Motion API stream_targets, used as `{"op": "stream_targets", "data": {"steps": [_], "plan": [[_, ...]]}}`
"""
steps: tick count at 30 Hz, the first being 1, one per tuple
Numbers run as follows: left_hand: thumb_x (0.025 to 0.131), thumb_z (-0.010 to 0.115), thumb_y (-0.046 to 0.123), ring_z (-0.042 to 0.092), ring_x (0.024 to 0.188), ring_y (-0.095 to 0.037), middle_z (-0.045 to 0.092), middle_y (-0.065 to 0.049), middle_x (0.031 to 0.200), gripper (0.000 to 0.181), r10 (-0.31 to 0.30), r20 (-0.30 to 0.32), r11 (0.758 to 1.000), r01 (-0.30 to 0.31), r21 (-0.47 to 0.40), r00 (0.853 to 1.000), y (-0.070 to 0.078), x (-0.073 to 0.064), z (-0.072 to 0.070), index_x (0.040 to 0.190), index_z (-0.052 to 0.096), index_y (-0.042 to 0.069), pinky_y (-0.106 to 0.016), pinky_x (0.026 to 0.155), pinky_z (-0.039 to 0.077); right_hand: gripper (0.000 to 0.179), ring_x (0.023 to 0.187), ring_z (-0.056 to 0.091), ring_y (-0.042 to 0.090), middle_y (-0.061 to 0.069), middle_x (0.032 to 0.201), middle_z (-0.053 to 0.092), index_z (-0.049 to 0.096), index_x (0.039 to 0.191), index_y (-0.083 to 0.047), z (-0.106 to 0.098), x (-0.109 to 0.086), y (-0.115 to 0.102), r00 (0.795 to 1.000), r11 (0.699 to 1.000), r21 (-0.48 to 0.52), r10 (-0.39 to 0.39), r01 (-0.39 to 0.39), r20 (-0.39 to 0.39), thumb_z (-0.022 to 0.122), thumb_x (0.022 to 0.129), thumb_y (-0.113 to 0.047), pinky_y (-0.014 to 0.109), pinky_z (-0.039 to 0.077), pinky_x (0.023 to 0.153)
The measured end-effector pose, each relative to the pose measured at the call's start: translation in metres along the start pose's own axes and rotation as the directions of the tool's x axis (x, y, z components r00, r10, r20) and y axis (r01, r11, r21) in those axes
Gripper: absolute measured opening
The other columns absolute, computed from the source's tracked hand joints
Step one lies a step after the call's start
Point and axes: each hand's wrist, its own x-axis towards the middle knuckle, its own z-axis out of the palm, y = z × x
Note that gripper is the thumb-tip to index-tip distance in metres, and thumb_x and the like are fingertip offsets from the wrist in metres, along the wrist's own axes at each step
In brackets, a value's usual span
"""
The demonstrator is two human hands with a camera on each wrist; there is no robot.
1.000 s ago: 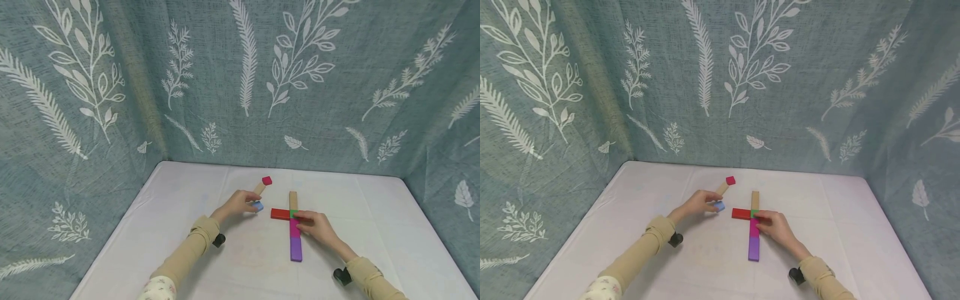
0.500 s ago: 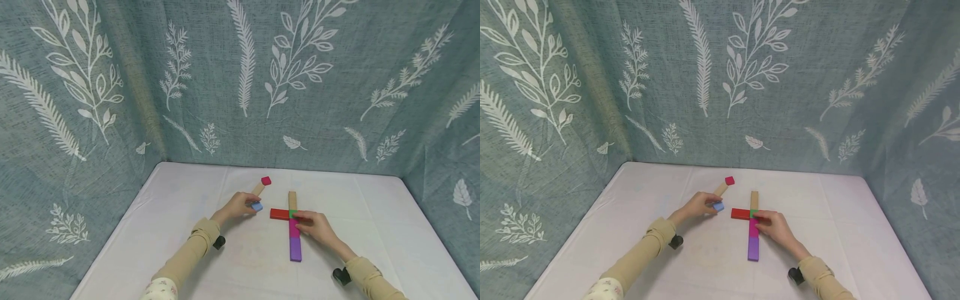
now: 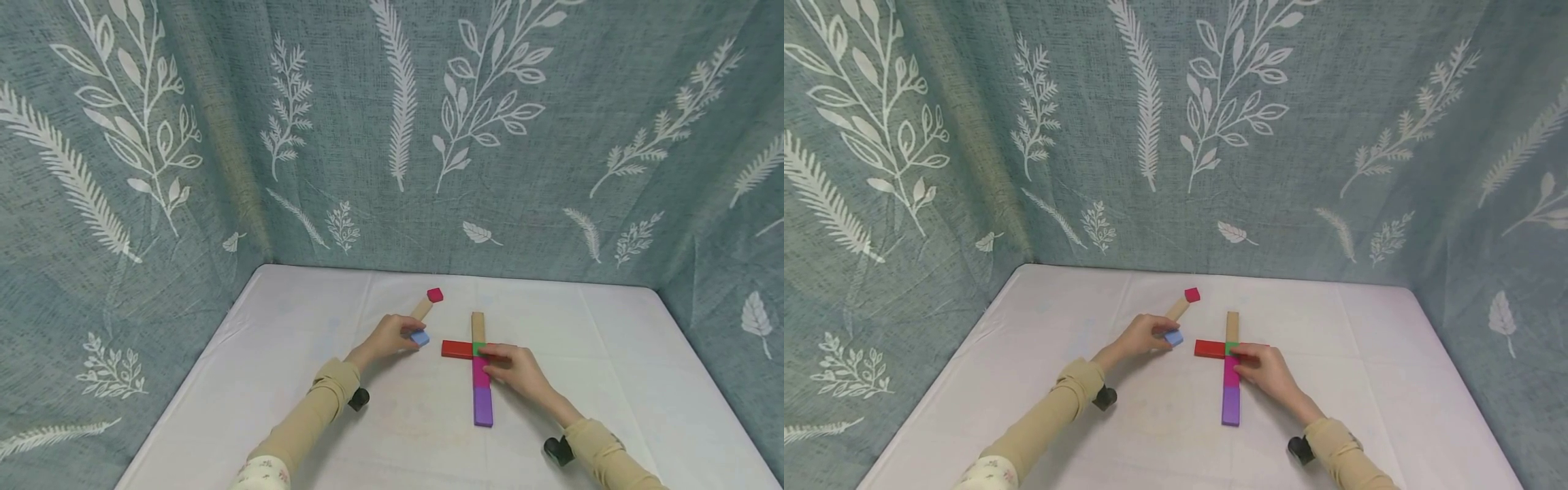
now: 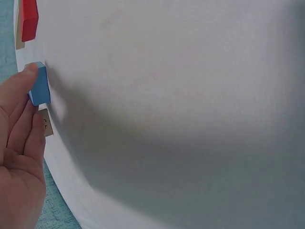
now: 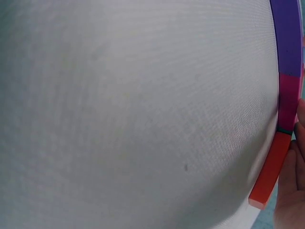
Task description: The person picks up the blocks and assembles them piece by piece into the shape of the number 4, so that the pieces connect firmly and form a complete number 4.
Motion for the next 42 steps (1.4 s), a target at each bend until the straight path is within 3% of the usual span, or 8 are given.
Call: {"op": "stream_targets", "data": {"steps": [13, 20, 29, 34, 42], "plan": [[0.074, 0.077, -0.001, 0.064, 0.108, -0.029, 0.068, -0.018, 0.113, 0.039, -0.033, -0.078, 0.996, 0.026, -0.090, 0.996, -0.003, -0.002, 0.007, 0.111, 0.066, -0.005, -0.032, 0.092, 0.052, 0.037, 0.112, 0.061, 0.032, 0.015, 0.118, 0.067, 0.067, 0.116, -0.002, 0.000, 0.000, -0.001, 1.000, 1.000, 0.003, 0.000, 0.000, -0.002, 0.073, 0.080, -0.004, 0.042, 0.051, 0.092], [0.073, 0.077, -0.001, 0.064, 0.110, -0.027, 0.068, -0.017, 0.114, 0.039, -0.085, -0.086, 0.989, 0.073, -0.129, 0.993, -0.001, -0.004, 0.009, 0.111, 0.067, -0.004, -0.034, 0.094, 0.051, 0.038, 0.113, 0.061, 0.032, 0.014, 0.118, 0.067, 0.067, 0.117, -0.003, 0.001, 0.000, -0.001, 1.000, 1.000, 0.009, 0.001, -0.001, 0.001, 0.073, 0.080, -0.005, 0.042, 0.050, 0.093], [0.074, 0.077, 0.000, 0.064, 0.109, -0.028, 0.068, -0.016, 0.115, 0.040, -0.108, -0.104, 0.985, 0.092, -0.148, 0.989, 0.003, -0.002, 0.008, 0.112, 0.066, -0.004, -0.036, 0.094, 0.051, 0.037, 0.113, 0.061, 0.033, 0.015, 0.118, 0.067, 0.067, 0.117, -0.003, 0.002, -0.001, -0.001, 1.000, 1.000, -0.010, 0.002, -0.002, -0.004, 0.073, 0.080, -0.005, 0.044, 0.050, 0.093], [0.076, 0.076, 0.002, 0.065, 0.108, -0.028, 0.069, -0.016, 0.113, 0.039, -0.147, -0.128, 0.978, 0.125, -0.166, 0.981, 0.009, 0.003, 0.006, 0.113, 0.066, -0.003, -0.035, 0.092, 0.052, 0.037, 0.113, 0.061, 0.033, 0.015, 0.118, 0.067, 0.067, 0.116, -0.002, 0.002, 0.000, -0.001, 1.000, 1.000, -0.005, 0.010, -0.010, -0.005, 0.073, 0.079, -0.005, 0.043, 0.050, 0.093], [0.075, 0.078, 0.005, 0.066, 0.105, -0.029, 0.070, -0.015, 0.111, 0.035, -0.157, -0.214, 0.979, 0.124, -0.161, 0.964, 0.024, 0.011, -0.002, 0.109, 0.069, -0.001, -0.036, 0.092, 0.052, 0.037, 0.113, 0.061, 0.033, 0.015, 0.118, 0.067, 0.067, 0.116, -0.003, 0.003, 0.000, -0.002, 1.000, 1.000, -0.006, 0.011, -0.011, -0.009, 0.073, 0.079, -0.005, 0.044, 0.050, 0.093]]}}
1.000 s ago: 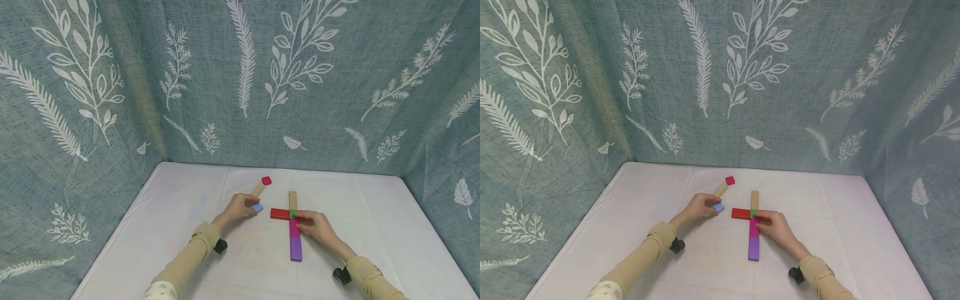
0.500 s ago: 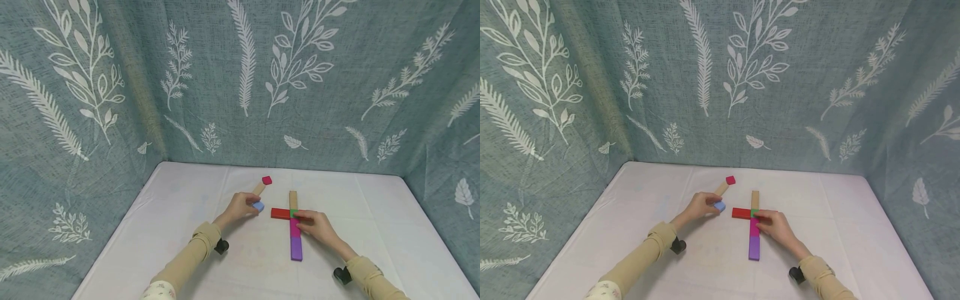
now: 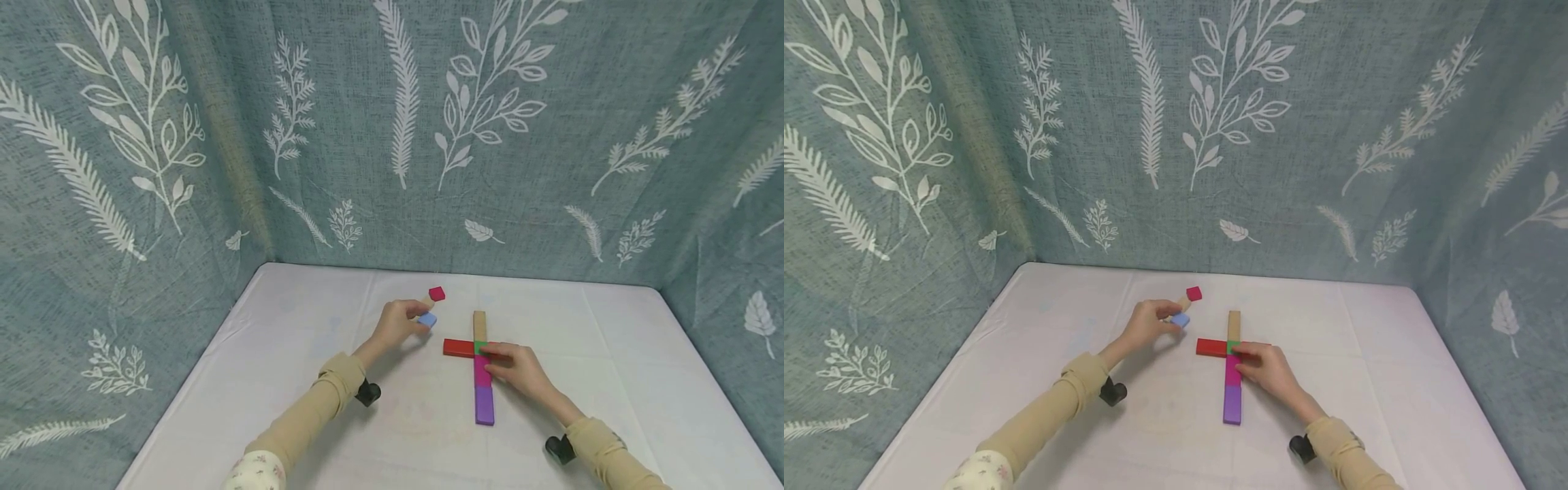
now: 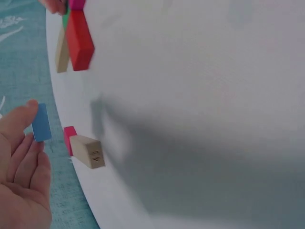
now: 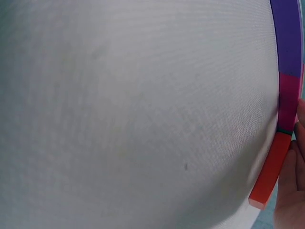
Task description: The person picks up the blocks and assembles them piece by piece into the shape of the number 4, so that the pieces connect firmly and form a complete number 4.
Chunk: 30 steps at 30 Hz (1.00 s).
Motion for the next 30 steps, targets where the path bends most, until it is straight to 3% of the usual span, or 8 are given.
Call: {"op": "stream_targets", "data": {"steps": [8, 21, 30], "plan": [[0.076, 0.077, 0.006, 0.067, 0.102, -0.030, 0.070, -0.016, 0.109, 0.035, -0.005, -0.030, 1.000, 0.006, 0.022, 1.000, 0.007, -0.004, 0.009, 0.109, 0.068, -0.004, -0.038, 0.090, 0.053, 0.038, 0.114, 0.060, 0.034, 0.016, 0.118, 0.067, 0.067, 0.116, -0.002, -0.001, 0.000, 0.000, 1.000, 1.000, -0.006, -0.002, 0.002, 0.006, 0.073, 0.079, -0.005, 0.044, 0.050, 0.093], [0.075, 0.077, 0.004, 0.069, 0.093, -0.027, 0.072, -0.016, 0.100, 0.031, 0.043, -0.061, 0.997, -0.039, 0.062, 0.997, -0.007, -0.018, 0.035, 0.103, 0.069, -0.006, -0.038, 0.083, 0.055, 0.038, 0.113, 0.061, 0.033, 0.016, 0.119, 0.066, 0.067, 0.116, -0.002, 0.000, 0.001, 0.002, 1.000, 1.000, 0.010, 0.004, -0.004, 0.010, 0.073, 0.079, -0.004, 0.042, 0.051, 0.092], [0.074, 0.078, 0.005, 0.068, 0.096, -0.025, 0.072, -0.014, 0.105, 0.033, 0.030, -0.098, 0.993, -0.018, 0.119, 0.995, -0.010, -0.020, 0.044, 0.105, 0.069, -0.002, -0.037, 0.084, 0.055, 0.037, 0.113, 0.061, 0.032, 0.014, 0.118, 0.067, 0.067, 0.116, -0.004, -0.001, 0.002, 0.002, 1.000, 1.000, 0.015, 0.009, -0.009, 0.005, 0.073, 0.079, -0.004, 0.042, 0.051, 0.092]]}}
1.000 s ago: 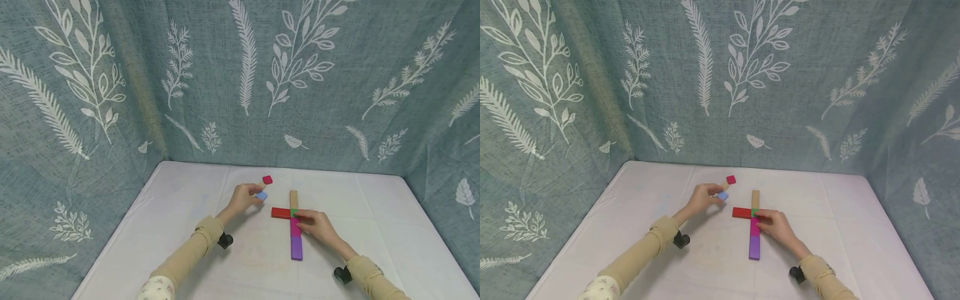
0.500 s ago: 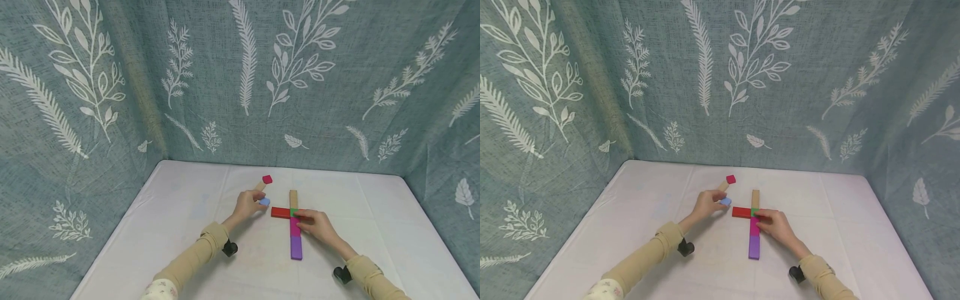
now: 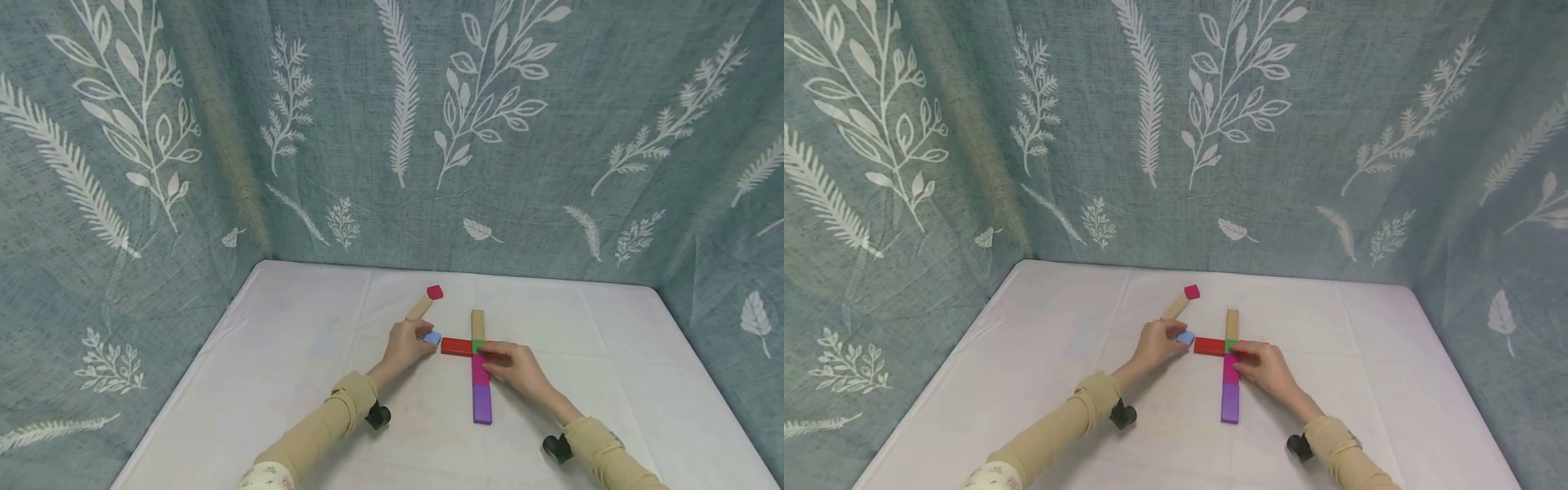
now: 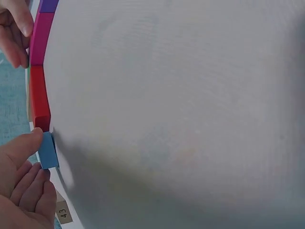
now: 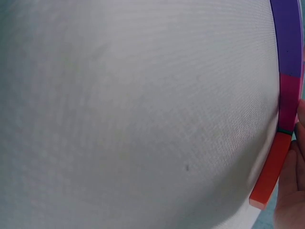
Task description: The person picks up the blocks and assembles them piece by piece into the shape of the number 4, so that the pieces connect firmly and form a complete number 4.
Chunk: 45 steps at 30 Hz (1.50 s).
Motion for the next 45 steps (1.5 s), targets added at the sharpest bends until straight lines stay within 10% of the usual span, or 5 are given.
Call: {"op": "stream_targets", "data": {"steps": [45], "plan": [[0.073, 0.080, 0.009, 0.067, 0.101, -0.024, 0.072, -0.013, 0.106, 0.038, 0.062, 0.001, 0.995, -0.062, 0.075, 0.998, 0.0036, -0.0065, -0.0017, 0.109, 0.069, 0.001, -0.037, 0.087, 0.053, 0.038, 0.114, 0.060, 0.034, 0.015, 0.119, 0.067, 0.067, 0.117, -0.003, -0.0007, -0.0005, -0.0009, 1.000, 1.000, -0.012, -0.003, 0.003, -0.004, 0.073, 0.079, -0.004, 0.043, 0.051, 0.092]]}}
